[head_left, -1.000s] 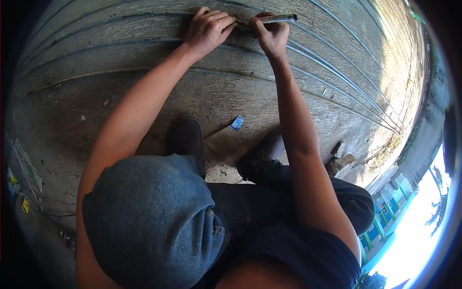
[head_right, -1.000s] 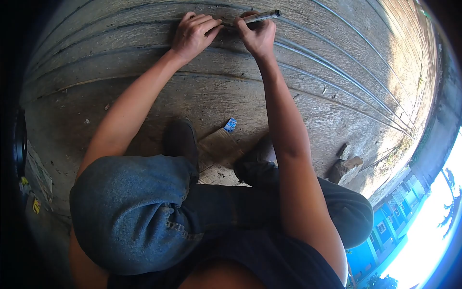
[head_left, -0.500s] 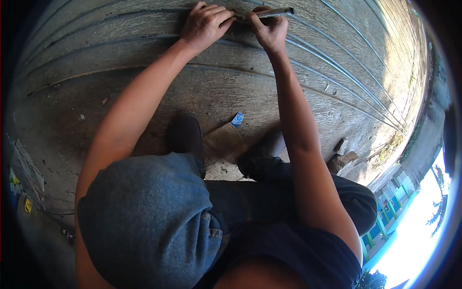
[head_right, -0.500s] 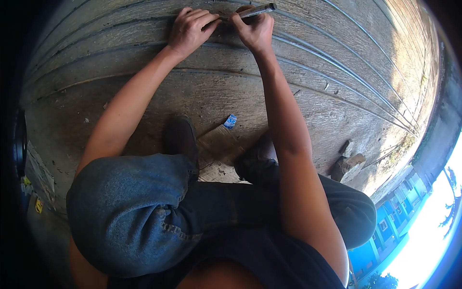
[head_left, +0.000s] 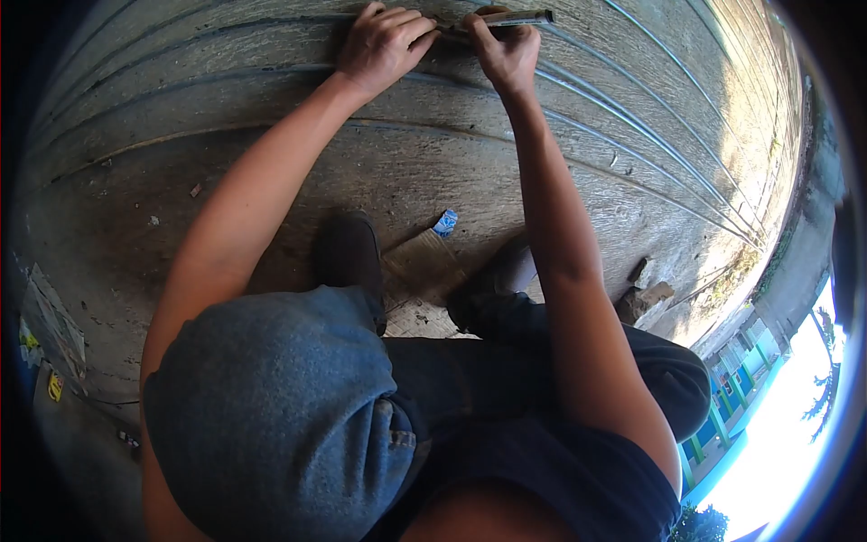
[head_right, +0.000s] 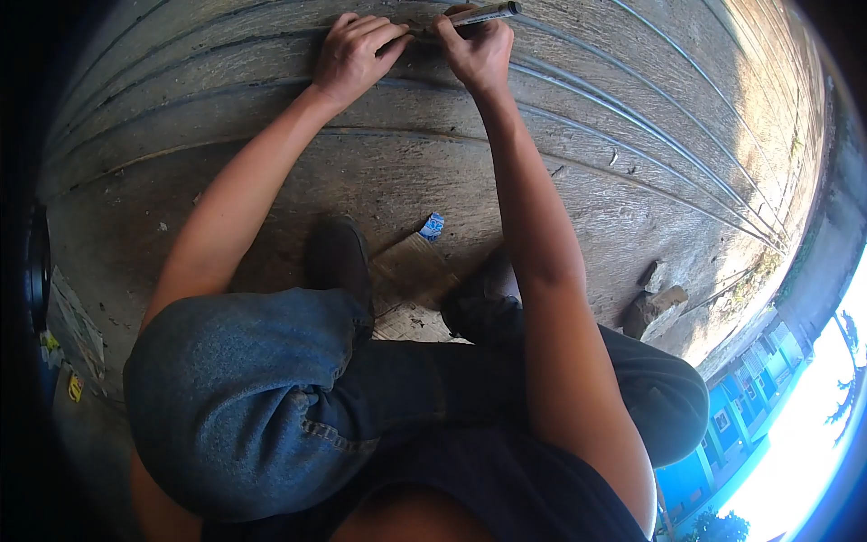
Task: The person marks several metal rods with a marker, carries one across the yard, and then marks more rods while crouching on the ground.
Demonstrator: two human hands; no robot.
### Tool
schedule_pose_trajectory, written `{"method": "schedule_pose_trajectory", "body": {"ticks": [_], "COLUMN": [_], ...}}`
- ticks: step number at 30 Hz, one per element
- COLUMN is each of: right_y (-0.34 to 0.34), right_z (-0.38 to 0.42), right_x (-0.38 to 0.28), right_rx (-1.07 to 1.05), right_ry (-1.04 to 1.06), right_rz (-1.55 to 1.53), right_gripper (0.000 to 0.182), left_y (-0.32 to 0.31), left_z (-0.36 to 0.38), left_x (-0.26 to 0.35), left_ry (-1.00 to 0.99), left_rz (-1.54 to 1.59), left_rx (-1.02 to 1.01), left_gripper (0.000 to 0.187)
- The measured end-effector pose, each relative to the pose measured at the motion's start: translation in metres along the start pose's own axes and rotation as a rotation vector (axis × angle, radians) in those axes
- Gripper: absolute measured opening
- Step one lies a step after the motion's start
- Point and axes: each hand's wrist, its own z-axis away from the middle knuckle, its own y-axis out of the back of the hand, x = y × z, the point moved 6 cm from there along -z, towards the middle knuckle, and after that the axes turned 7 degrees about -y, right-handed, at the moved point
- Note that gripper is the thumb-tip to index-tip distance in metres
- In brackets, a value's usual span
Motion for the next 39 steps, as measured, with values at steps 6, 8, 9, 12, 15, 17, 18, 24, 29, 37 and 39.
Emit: {"method": "schedule_pose_trajectory", "body": {"ticks": [6,8,9,12,15,17,18,24,29,37,39], "right_y": [0.001,0.000,0.000,0.001,0.001,0.000,-0.001,-0.001,0.000,0.001,0.001], "right_z": [-0.002,-0.002,-0.001,0.002,0.002,0.002,0.002,0.001,-0.001,0.002,0.002], "right_x": [-0.001,-0.002,-0.004,-0.013,-0.013,-0.010,-0.007,0.000,0.000,-0.009,-0.004], "right_rx": [-0.014,-0.027,-0.030,-0.044,-0.058,-0.060,-0.041,-0.016,-0.019,-0.012,0.003], "right_ry": [0.015,0.010,0.042,0.060,0.044,0.042,0.036,0.014,0.004,0.069,0.062], "right_rz": [-0.004,-0.011,0.024,0.101,0.146,0.150,0.078,-0.035,0.002,0.134,0.088], "right_gripper": [0.019,0.019,0.019,0.020,0.020,0.020,0.020,0.018,0.018,0.022,0.023], "left_y": [-0.001,-0.001,0.000,0.000,0.000,0.000,0.000,0.005,0.003,0.004,0.001], "left_z": [0.000,0.000,0.000,0.000,0.000,0.000,0.000,-0.004,-0.004,-0.004,-0.002], "left_x": [-0.001,-0.001,-0.001,0.000,0.000,0.000,0.000,0.002,0.000,0.001,0.000], "left_ry": [0.001,-0.005,-0.008,-0.012,-0.013,-0.014,-0.014,0.019,0.056,0.054,0.050], "left_rz": [0.001,-0.008,-0.002,0.005,-0.002,-0.005,-0.006,0.022,0.058,0.048,0.043], "left_rx": [-0.004,-0.013,-0.004,0.001,-0.006,-0.008,-0.009,0.008,-0.015,0.015,0.020], "left_gripper": [0.014,0.014,0.014,0.015,0.015,0.015,0.015,0.012,0.012,0.012,0.012]}}
